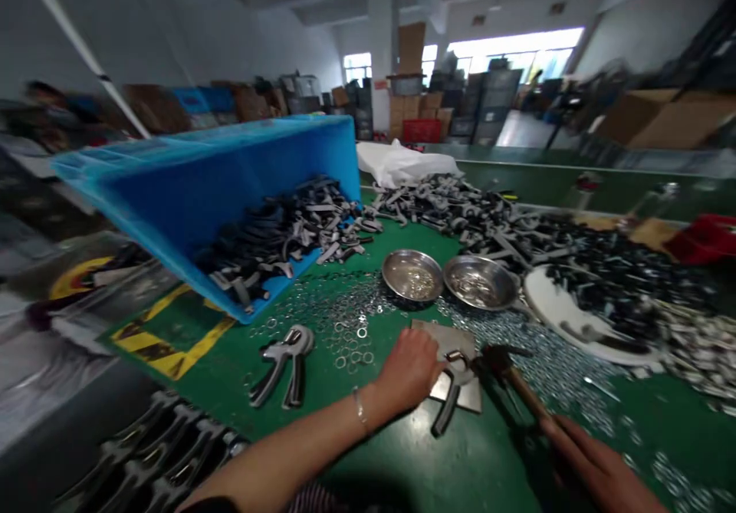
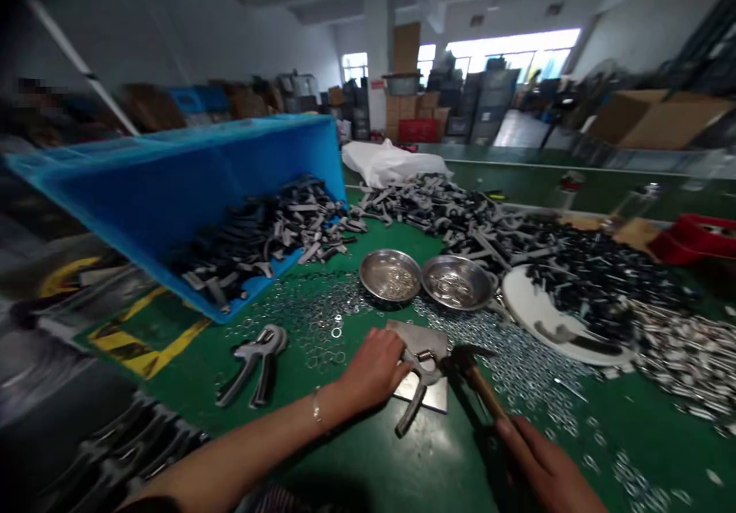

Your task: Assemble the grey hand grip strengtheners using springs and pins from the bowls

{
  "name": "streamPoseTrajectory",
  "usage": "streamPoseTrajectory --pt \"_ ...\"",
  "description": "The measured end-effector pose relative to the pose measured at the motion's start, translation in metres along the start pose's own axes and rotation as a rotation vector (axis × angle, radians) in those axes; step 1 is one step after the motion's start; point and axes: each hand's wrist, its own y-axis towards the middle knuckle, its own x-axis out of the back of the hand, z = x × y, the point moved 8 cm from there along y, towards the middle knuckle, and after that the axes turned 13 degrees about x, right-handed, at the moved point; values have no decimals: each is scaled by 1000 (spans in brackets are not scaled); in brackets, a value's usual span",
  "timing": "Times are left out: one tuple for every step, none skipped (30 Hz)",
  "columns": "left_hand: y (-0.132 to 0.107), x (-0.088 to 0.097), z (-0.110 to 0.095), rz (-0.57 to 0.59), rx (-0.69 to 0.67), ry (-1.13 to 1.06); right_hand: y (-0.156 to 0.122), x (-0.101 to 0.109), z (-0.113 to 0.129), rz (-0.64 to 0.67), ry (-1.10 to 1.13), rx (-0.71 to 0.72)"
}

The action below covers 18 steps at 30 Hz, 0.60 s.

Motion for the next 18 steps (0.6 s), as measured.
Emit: streamPoseTrajectory --pt "-9 -1 4 19 9 35 -2 3 -1 25 -15 -23" --pt "-18 -3 7 45 16 72 1 4 4 66 -27 -25" --pt "-25 -5 9 76 22 110 6 2 13 109 -37 -9" --pt "-30 -7 11 105 30 141 11 1 24 145 -47 22" --pt "-33 -10 11 130 39 163 16 0 36 164 -55 56" --pt "-34 -13 10 149 42 176 20 0 48 176 -55 89" --pt "-34 -17 9 163 38 182 23 2 57 169 -59 115" --pt "-32 -21 7 175 24 183 25 4 62 143 -72 136" --pt "-29 -24 5 185 8 184 28 7 64 119 -99 148" --pt "-27 -27 3 193 -6 185 30 7 63 113 -135 150" --pt "-24 -29 2 202 -14 189 32 6 59 128 -167 144" --pt "-23 -31 2 212 -18 193 34 2 54 168 -188 135" --pt "-21 -32 2 223 -19 199 37 -2 48 219 -191 123" --pt "-20 -33 2 231 -21 205 39 -6 43 266 -178 113" --pt "-20 -34 1 238 -27 209 41 -8 41 289 -153 111" --pt "-20 -34 0 240 -33 209 43 -8 41 282 -132 119" --pt "-20 -34 0 239 -37 207 45 -6 42 259 -130 128" --pt "-20 -34 0 239 -40 202 47 -3 44 227 -151 136"
